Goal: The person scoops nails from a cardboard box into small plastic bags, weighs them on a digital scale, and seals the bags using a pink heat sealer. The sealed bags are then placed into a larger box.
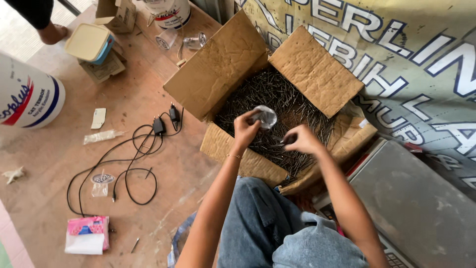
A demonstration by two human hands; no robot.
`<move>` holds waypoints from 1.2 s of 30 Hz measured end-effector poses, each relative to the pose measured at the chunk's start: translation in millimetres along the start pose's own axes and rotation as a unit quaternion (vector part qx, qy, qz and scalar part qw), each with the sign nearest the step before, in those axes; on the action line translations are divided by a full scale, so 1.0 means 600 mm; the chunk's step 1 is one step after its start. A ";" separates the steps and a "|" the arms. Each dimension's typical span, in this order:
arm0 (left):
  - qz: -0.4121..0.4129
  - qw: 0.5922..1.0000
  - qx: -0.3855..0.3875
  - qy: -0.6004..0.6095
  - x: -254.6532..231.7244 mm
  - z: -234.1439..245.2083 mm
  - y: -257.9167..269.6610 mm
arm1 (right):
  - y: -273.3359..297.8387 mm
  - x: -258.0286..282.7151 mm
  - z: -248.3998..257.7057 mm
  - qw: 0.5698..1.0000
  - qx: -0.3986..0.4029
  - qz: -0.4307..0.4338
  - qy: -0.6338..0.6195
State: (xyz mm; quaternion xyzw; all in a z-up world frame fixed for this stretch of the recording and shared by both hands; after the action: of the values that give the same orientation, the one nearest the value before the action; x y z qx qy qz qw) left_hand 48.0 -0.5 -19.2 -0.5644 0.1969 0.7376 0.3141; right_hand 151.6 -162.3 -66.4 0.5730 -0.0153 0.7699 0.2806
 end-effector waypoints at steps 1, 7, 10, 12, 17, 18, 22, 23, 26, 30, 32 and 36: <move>0.002 1.000 -0.002 -0.001 0.006 -0.009 0.007 | 0.015 0.014 0.020 1.000 0.003 0.000 0.000; 0.006 0.996 0.082 -0.046 0.012 -0.051 0.027 | 0.050 0.100 0.077 0.993 -0.067 0.044 -0.086; 0.002 0.988 0.149 -0.040 0.008 -0.067 0.029 | 0.019 0.095 0.055 0.988 -0.111 0.091 -0.051; -0.007 0.987 0.140 -0.072 0.013 -0.067 0.027 | 0.006 0.102 0.035 0.987 -0.110 0.116 -0.001; 0.014 0.989 0.142 -0.023 0.010 -0.061 0.032 | -0.007 0.095 0.010 0.983 -0.116 0.128 0.068; 0.037 0.988 0.146 0.022 0.011 -0.063 0.036 | -0.009 0.097 0.007 0.979 -0.117 0.136 0.097; 0.014 0.993 0.118 -0.013 0.010 -0.060 0.033 | -0.005 0.118 0.003 0.981 -0.092 0.131 0.113; 0.005 0.994 0.107 -0.022 0.013 -0.057 0.025 | 0.006 0.139 0.006 0.983 -0.080 0.137 0.094; 0.002 0.995 0.096 -0.009 0.024 -0.055 0.019 | 0.021 0.167 0.013 0.982 -0.071 0.161 0.067; -0.074 0.989 0.044 -0.119 -0.011 -0.040 0.018 | 0.004 0.159 0.037 0.957 -0.162 0.236 0.051; -0.083 0.988 0.023 -0.130 -0.016 -0.035 0.020 | -0.012 0.119 0.028 0.969 -0.158 0.175 0.070; -0.084 0.992 -0.029 -0.094 -0.029 -0.022 0.023 | -0.045 0.043 -0.025 0.972 -0.053 -0.033 0.228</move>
State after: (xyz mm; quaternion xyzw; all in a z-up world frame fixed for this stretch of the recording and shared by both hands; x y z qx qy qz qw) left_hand 50.7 -23.3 -7.0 -0.5160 0.0974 0.7637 0.3755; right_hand 145.8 -123.6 -56.7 0.3665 0.0273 0.8687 0.3322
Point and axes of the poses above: each hand's wrist, its own y-axis away from the middle knuckle, its own z-axis out of the back of the hand, x = y × z, the point moved 6 cm from there along -y, towards the middle knuckle, and after that the axes turned 11 degrees about -y, right-handed, at the moved point
